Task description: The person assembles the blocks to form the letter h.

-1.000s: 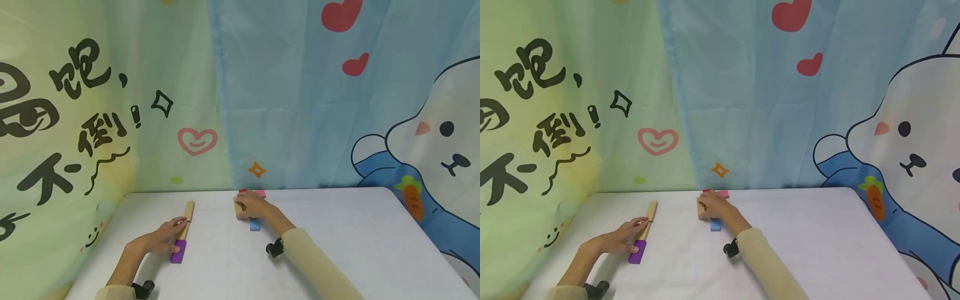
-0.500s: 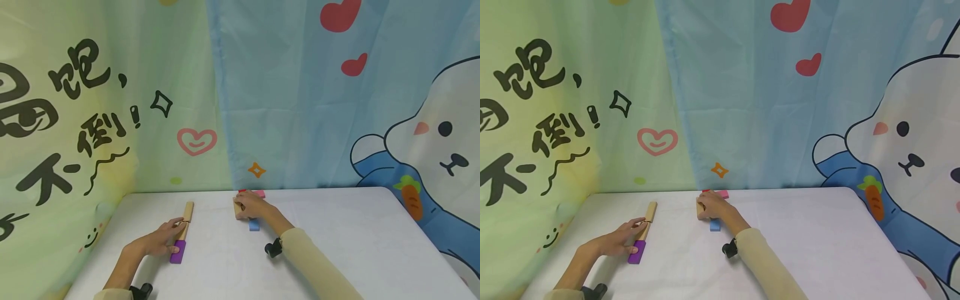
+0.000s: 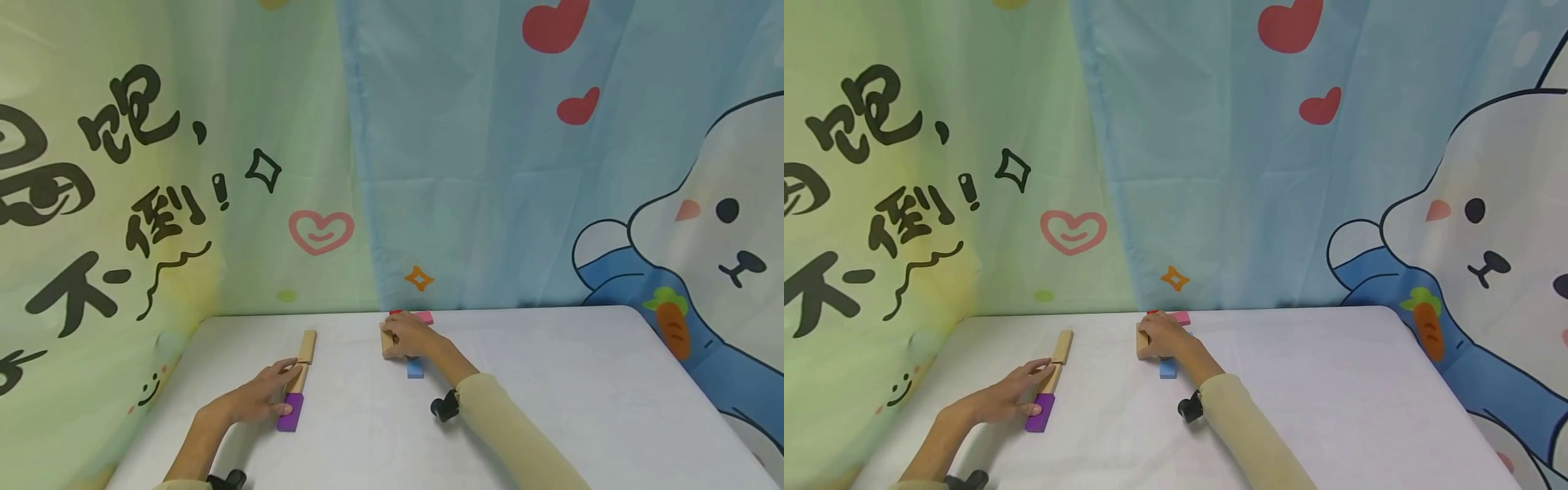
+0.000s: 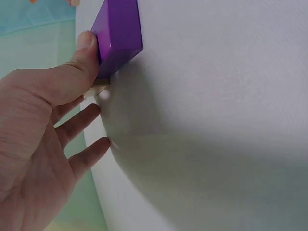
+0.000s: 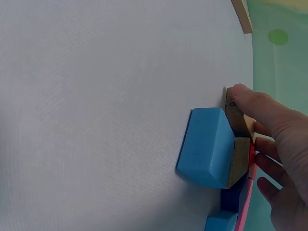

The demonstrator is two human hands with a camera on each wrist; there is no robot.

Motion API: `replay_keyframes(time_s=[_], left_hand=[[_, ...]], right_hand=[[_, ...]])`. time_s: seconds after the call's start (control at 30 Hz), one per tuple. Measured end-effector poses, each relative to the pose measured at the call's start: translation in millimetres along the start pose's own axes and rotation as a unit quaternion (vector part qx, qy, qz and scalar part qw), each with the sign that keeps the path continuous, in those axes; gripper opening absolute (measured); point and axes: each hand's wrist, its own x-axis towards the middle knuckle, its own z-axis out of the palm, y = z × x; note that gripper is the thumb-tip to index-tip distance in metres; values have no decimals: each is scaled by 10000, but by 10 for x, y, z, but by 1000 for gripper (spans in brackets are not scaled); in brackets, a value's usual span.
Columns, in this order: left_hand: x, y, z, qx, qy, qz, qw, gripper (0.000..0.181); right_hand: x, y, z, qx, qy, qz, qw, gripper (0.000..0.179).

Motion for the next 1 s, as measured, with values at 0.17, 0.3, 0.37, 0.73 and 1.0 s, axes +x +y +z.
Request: replay_keyframes(time_s=[0.17, 0.3, 0.37, 0.73, 1.0], left_hand=[[-9, -10, 23, -69, 38, 180, 9998, 71], [-18, -17, 48, 15, 90, 249, 9996, 73], [-16, -24, 60, 54, 126, 282, 9995, 73], [-10, -15, 75, 43, 75, 350, 9993, 73], [7, 13, 93, 214, 109, 293, 9993, 71]], right_hand=[[7, 13, 10, -76, 21, -10, 10000, 47], [8, 22, 20, -76, 53, -39, 9999, 45], [9, 25, 25, -94, 68, -71, 9999, 42], [-2, 21, 22, -7, 62, -6, 10000, 47], [5, 29, 29, -110, 66, -24, 9999, 46]])
